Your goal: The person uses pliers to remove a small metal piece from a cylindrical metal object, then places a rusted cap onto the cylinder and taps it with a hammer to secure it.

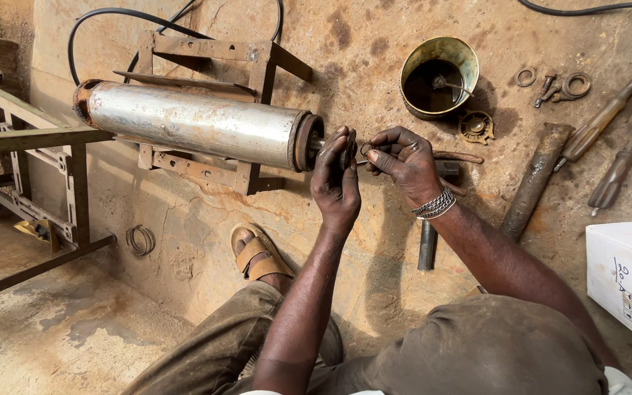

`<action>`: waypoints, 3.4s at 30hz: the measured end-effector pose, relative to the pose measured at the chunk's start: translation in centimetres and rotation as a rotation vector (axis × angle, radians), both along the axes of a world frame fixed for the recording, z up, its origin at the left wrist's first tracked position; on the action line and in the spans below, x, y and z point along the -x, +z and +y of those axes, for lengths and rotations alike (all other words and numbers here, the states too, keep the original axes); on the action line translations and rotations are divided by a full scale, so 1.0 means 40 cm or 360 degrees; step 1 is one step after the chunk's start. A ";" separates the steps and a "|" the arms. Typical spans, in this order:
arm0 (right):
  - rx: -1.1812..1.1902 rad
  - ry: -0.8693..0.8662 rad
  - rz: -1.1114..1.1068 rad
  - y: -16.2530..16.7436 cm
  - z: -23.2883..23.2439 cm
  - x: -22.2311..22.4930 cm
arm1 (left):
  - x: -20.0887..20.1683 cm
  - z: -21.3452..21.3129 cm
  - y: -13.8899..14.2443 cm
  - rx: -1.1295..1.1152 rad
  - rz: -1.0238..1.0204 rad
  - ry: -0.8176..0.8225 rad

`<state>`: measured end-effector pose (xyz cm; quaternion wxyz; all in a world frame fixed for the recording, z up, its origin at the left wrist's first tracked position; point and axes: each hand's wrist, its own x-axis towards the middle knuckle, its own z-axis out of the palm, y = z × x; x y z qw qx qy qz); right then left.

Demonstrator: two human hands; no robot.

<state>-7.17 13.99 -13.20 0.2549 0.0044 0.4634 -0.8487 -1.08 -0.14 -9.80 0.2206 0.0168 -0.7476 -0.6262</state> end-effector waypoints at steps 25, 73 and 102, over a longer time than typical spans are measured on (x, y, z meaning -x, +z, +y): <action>0.0082 -0.0032 0.0039 -0.023 0.026 0.011 | 0.048 0.046 -0.005 0.0277 0.0153 0.0016; -0.2563 0.1690 0.0499 -0.121 0.237 0.092 | 0.052 0.039 -0.013 0.0843 0.0027 0.0191; -0.2065 0.0294 0.1508 0.130 0.257 -0.109 | 0.052 0.043 -0.008 0.0823 -0.0040 0.0214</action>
